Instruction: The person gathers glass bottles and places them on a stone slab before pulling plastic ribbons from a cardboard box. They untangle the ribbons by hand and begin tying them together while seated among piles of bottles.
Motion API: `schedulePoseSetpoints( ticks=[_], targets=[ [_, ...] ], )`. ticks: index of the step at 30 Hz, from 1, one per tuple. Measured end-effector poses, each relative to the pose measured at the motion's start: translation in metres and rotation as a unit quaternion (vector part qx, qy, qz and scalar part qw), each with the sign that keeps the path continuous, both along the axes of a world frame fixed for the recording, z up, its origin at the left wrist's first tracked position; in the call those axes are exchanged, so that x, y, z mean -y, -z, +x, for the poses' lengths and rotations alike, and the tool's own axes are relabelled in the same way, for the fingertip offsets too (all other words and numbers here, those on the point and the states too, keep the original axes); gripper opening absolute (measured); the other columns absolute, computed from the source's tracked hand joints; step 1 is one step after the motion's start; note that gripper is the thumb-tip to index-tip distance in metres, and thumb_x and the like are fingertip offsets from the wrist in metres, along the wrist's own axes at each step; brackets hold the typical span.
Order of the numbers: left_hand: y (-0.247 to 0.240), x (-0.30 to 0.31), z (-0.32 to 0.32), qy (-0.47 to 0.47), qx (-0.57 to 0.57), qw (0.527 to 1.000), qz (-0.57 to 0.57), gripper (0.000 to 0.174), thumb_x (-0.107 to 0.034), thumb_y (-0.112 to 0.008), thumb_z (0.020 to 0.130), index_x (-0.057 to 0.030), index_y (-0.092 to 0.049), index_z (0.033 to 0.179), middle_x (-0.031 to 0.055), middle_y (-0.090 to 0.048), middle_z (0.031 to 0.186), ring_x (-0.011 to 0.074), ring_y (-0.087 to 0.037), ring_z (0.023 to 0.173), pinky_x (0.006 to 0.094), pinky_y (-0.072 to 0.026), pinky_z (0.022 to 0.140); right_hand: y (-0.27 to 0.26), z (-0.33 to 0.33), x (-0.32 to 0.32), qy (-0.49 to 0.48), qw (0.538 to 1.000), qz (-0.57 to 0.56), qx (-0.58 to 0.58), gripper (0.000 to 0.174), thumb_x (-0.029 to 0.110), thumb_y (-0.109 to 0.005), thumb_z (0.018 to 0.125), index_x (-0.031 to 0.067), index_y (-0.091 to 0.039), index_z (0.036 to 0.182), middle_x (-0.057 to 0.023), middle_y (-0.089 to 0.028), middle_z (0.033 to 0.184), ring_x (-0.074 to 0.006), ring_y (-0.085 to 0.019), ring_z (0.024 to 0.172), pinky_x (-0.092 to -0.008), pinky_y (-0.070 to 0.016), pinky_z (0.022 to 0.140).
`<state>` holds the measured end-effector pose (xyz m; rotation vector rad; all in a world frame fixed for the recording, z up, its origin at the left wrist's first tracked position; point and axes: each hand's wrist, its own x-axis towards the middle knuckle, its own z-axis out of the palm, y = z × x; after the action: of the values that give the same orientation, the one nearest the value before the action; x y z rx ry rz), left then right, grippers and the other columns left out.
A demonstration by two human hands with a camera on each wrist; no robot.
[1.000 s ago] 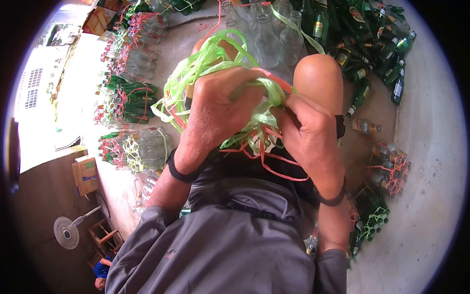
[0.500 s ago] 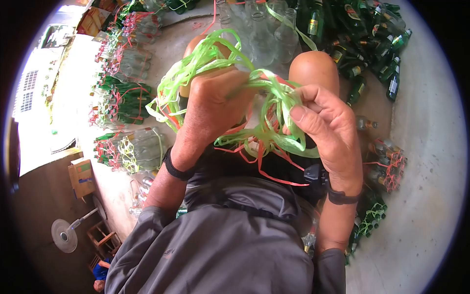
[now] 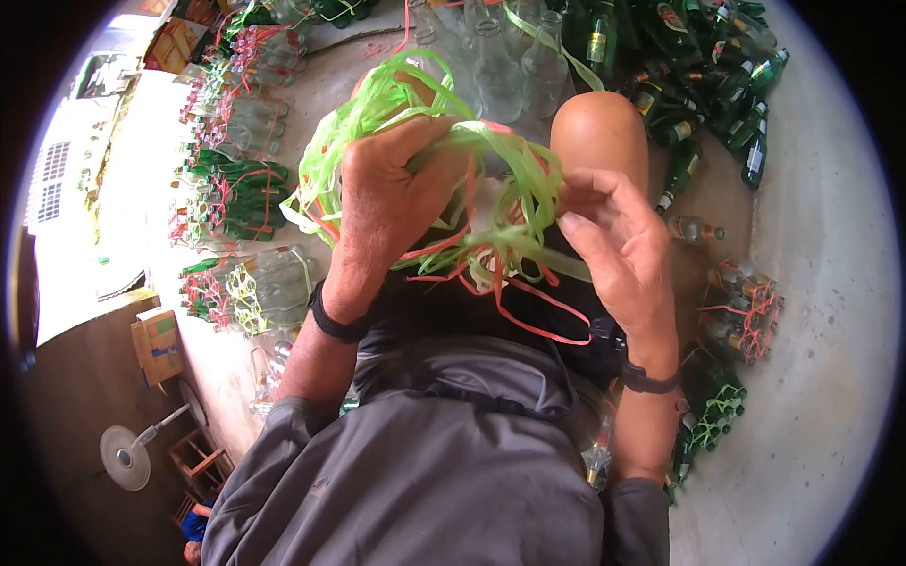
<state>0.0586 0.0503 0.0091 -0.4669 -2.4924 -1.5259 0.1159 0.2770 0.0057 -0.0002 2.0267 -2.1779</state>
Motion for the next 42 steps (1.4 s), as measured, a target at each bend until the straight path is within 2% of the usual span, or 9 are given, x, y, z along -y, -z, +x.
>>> schedulePoseSetpoints(
  ticks=[5,7,11,18,24,27,29,30,42],
  targets=[
    [0.0,-0.004,-0.001,-0.018,-0.02,1.0,0.011,0.014,0.0,-0.07,0.082,0.0045,-0.074,0.094,0.0181,-0.068,0.073,0.0296,-0.066,0.062,0.0376,-0.0501,0.059,0.01,0.012,0.0,0.07,0.978,0.143,-0.136,0.025,-0.004,-0.065,0.09,-0.0031,-0.063,0.115,-0.0059,-0.065,0.102,-0.0135,-0.065,0.095,-0.0286,-0.053,0.085],
    [0.0,-0.005,-0.001,-0.016,-0.026,0.999,0.01,0.014,0.0,-0.07,0.082,0.0045,-0.074,0.094,0.018,-0.068,0.072,0.0295,-0.066,0.062,0.0375,-0.0502,0.058,0.011,0.015,-0.001,0.052,0.964,0.199,-0.168,0.023,-0.003,-0.07,0.087,-0.0036,-0.064,0.109,-0.0077,-0.063,0.097,-0.0129,-0.066,0.081,-0.0286,-0.0533,0.071],
    [0.001,-0.009,0.002,-0.016,-0.014,0.999,0.03,0.013,0.0,-0.07,0.082,0.0045,-0.074,0.094,0.0178,-0.067,0.071,0.0292,-0.067,0.06,0.0367,-0.0502,0.057,0.016,0.011,0.014,0.034,0.955,0.277,-0.099,0.022,0.004,-0.078,0.083,-0.0039,-0.067,0.1,-0.0137,-0.066,0.089,-0.0178,-0.064,0.063,-0.0315,-0.0493,0.059],
    [-0.005,-0.01,0.004,-0.022,-0.047,0.999,0.011,0.012,0.0,-0.07,0.082,0.0044,-0.074,0.093,0.0184,-0.068,0.071,0.0279,-0.067,0.06,0.0361,-0.0502,0.056,0.03,0.007,0.026,-0.011,0.943,0.306,-0.133,0.01,0.004,-0.074,0.085,-0.0035,-0.068,0.088,-0.013,-0.065,0.079,-0.0205,-0.063,0.063,-0.0328,-0.05,0.06],
    [0.0,-0.007,0.003,-0.025,-0.03,0.999,0.028,0.013,0.001,-0.069,0.083,0.0046,-0.074,0.094,0.0185,-0.068,0.072,0.0276,-0.068,0.061,0.0356,-0.0505,0.057,0.024,0.016,0.017,-0.003,0.991,0.119,-0.061,0.006,0.004,-0.065,0.093,-0.0017,-0.065,0.092,-0.0046,-0.064,0.077,-0.0103,-0.058,0.064,-0.0273,-0.0471,0.06],
    [0.005,-0.006,0.003,-0.028,-0.012,0.999,0.036,0.013,0.001,-0.069,0.083,0.0045,-0.074,0.095,0.0184,-0.068,0.073,0.0279,-0.068,0.062,0.0354,-0.0508,0.057,0.012,0.017,0.016,0.032,0.998,-0.045,0.009,0.005,0.008,-0.061,0.098,0.0043,-0.063,0.1,-0.0059,-0.067,0.09,-0.0055,-0.054,0.068,-0.0201,-0.0417,0.057],
    [0.006,-0.003,0.003,-0.021,-0.027,0.999,0.01,0.014,0.0,-0.067,0.087,0.0051,-0.074,0.098,0.0037,-0.066,0.069,0.005,-0.058,0.064,0.0247,-0.0469,0.057,0.01,0.016,0.012,0.033,0.995,-0.097,0.014,0.006,0.01,-0.06,0.098,0.0049,-0.063,0.1,-0.0073,-0.067,0.093,-0.0061,-0.055,0.068,-0.0199,-0.0417,0.057],
    [0.008,-0.002,0.003,-0.022,-0.027,0.999,0.01,0.014,0.0,-0.067,0.087,0.0051,-0.074,0.098,0.0037,-0.066,0.069,0.005,-0.058,0.064,0.0247,-0.0469,0.057,0.01,0.016,0.009,0.035,0.988,-0.151,0.019,0.007,0.012,-0.06,0.099,0.0054,-0.063,0.1,-0.0088,-0.068,0.096,-0.0068,-0.055,0.069,-0.0196,-0.0418,0.057],
    [0.014,0.003,0.001,-0.018,-0.032,0.999,-0.015,0.017,0.001,-0.067,0.085,0.0043,-0.075,0.1,0.0037,-0.066,0.071,0.0063,-0.058,0.063,0.0247,-0.0469,0.058,-0.012,0.02,-0.028,-0.005,0.976,-0.218,-0.007,0.019,0.018,-0.064,0.098,0.0003,-0.059,0.103,-0.0031,-0.055,0.079,-0.0041,-0.044,0.063,-0.0189,-0.033,0.053]
  ],
)
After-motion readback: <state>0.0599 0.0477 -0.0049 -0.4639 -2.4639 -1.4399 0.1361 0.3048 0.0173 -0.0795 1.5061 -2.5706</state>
